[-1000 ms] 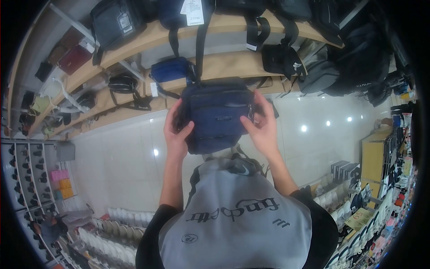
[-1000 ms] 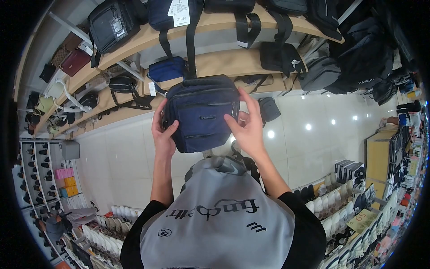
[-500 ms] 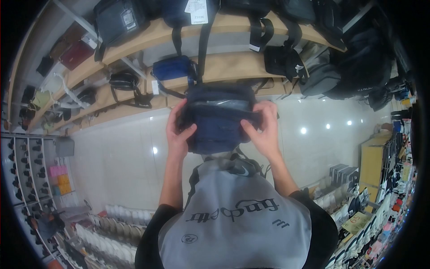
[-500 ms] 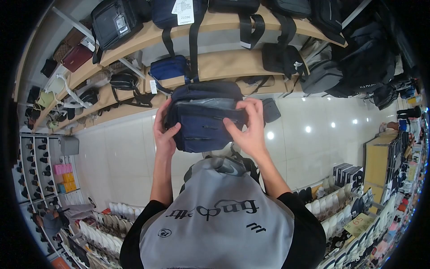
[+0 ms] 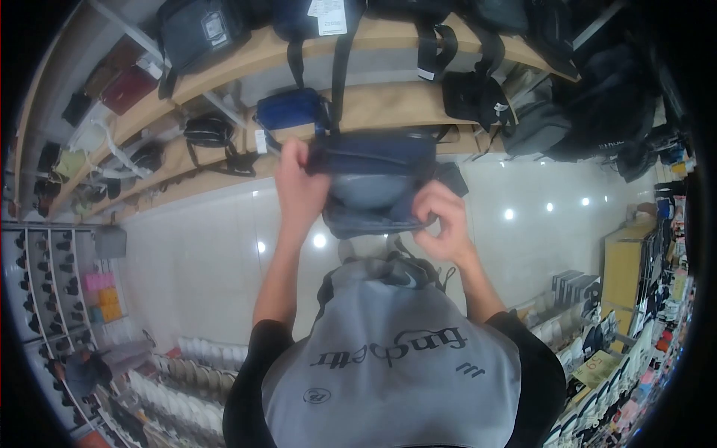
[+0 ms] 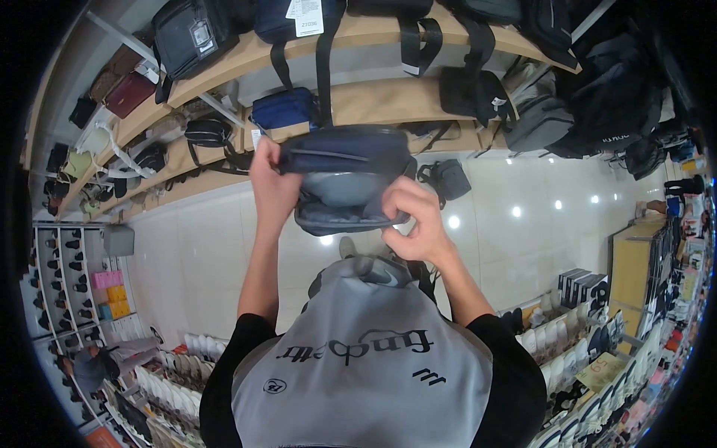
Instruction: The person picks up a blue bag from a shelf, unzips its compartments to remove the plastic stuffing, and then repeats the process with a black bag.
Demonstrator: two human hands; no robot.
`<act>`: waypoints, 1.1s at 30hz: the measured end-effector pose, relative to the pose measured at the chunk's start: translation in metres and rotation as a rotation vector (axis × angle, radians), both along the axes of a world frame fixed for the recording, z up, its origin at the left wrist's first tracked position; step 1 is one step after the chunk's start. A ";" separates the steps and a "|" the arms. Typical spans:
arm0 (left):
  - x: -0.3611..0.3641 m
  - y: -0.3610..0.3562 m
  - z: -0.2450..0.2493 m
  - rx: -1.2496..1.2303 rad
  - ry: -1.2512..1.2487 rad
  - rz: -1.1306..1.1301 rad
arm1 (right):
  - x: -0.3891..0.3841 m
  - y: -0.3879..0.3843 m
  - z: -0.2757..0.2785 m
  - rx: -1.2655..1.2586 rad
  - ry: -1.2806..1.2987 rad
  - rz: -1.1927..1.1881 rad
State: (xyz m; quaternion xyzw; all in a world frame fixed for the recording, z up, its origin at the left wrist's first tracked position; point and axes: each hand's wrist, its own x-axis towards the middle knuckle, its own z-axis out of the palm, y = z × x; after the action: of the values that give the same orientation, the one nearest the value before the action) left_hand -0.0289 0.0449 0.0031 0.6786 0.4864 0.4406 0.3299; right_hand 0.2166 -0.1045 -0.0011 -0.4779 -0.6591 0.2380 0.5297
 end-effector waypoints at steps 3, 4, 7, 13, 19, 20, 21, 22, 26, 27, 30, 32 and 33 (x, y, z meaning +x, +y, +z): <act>0.007 0.017 0.015 0.186 -0.034 0.184 | 0.009 -0.009 0.007 0.005 -0.067 0.023; 0.011 0.018 0.020 0.199 -0.035 0.189 | 0.011 -0.012 0.007 -0.001 -0.083 0.026; 0.016 0.017 0.027 0.194 0.016 0.188 | 0.011 -0.014 0.009 -0.004 -0.108 0.035; 0.020 0.005 0.042 0.169 -0.021 -0.351 | -0.010 -0.016 0.021 -0.061 -0.088 -0.030; 0.021 0.015 0.024 0.272 0.192 -0.226 | -0.005 -0.018 0.020 -0.057 -0.049 0.061; 0.020 0.019 0.024 0.372 0.260 -0.161 | -0.004 -0.019 0.019 -0.052 -0.043 0.082; 0.018 0.025 0.025 0.472 0.328 -0.094 | -0.002 -0.020 0.017 -0.047 -0.045 0.079; 0.018 0.030 0.026 0.570 0.396 -0.026 | 0.002 -0.020 0.014 -0.042 -0.046 0.076; 0.025 0.031 0.036 0.476 0.433 0.029 | 0.007 -0.023 0.015 -0.088 -0.032 0.047; 0.026 0.029 0.038 0.370 0.383 -0.015 | 0.006 -0.022 0.018 -0.085 -0.087 0.018; 0.025 0.023 0.044 0.170 0.257 -0.164 | -0.003 -0.017 0.032 -0.071 -0.323 -0.114; 0.021 0.018 0.052 0.186 0.214 -0.287 | -0.008 -0.011 0.051 -0.057 -0.575 -0.260; 0.020 0.015 0.056 0.170 0.189 -0.308 | -0.008 -0.012 0.064 -0.114 -0.699 -0.266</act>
State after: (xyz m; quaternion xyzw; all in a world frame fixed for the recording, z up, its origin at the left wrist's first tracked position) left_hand -0.0086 0.0600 0.0594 0.8087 0.3670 0.3587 0.2877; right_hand 0.2081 -0.1169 0.0632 -0.6404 -0.7179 0.0263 0.2717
